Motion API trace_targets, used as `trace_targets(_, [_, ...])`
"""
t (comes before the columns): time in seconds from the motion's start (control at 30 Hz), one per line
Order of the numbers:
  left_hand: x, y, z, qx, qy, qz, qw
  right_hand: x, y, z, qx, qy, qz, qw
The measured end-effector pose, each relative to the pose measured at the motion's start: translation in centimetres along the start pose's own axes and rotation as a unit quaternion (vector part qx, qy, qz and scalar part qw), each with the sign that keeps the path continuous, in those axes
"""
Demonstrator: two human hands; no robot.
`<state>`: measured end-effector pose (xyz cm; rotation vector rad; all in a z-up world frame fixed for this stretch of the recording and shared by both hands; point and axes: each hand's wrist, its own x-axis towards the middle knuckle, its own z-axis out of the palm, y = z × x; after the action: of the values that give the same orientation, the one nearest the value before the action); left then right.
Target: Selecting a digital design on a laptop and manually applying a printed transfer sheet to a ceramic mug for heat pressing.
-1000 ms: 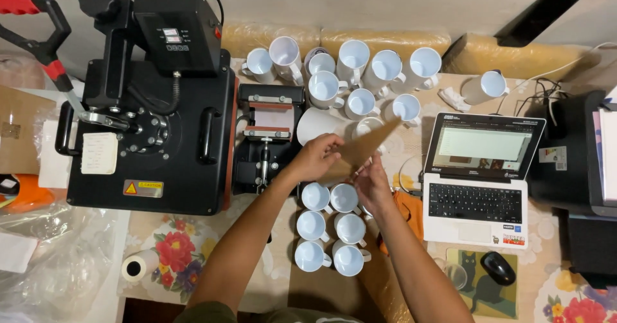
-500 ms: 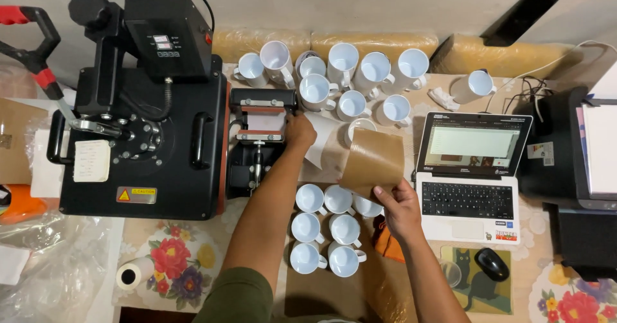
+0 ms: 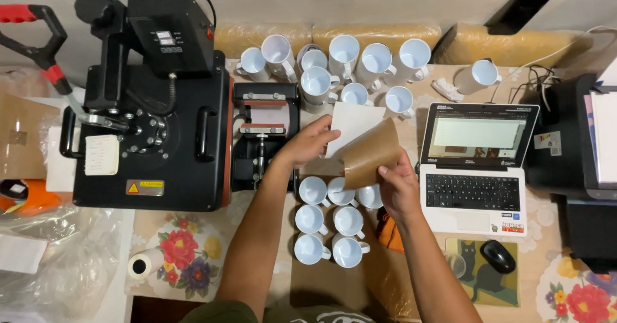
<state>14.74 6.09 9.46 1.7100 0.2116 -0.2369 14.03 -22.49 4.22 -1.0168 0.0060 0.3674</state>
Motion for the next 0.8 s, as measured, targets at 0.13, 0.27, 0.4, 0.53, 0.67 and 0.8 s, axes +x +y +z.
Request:
trace_targets(0.13, [-1.1,0.1,-0.5,-0.231,-0.021,0.012,0.973,1.3,-1.5,5.2,-0.025,0.0,-0.014,1.0])
trace_targets(0.27, [-5.7,4.9,0.9,-0.303,-0.022,0.028,0.952,1.5,0.5,7.3,-0.107,0.049,-0.046,0.992])
trace_targets(0.4, [-6.6,3.3,2.4,-0.303,0.078,0.007,0.95,-1.2,-2.5,8.6,-0.067,0.034,-0.061,0.995])
trace_targets(0.53, [-6.3,-1.9,3.7,-0.33,0.093,-0.038,0.939,-2.8,-3.5,8.9,-0.206,0.04,-0.061,0.976])
trace_targets(0.67, [-5.8,-2.1,5.6,-0.361,0.14,0.011,0.922,-4.2,-5.0,10.7,-0.26,0.104,0.026,0.96])
trace_targets(0.8, [-3.3,-8.2,5.8,-0.411,0.101,0.09,0.902,-4.8,-4.1,9.8,-0.301,0.113,0.005,0.947])
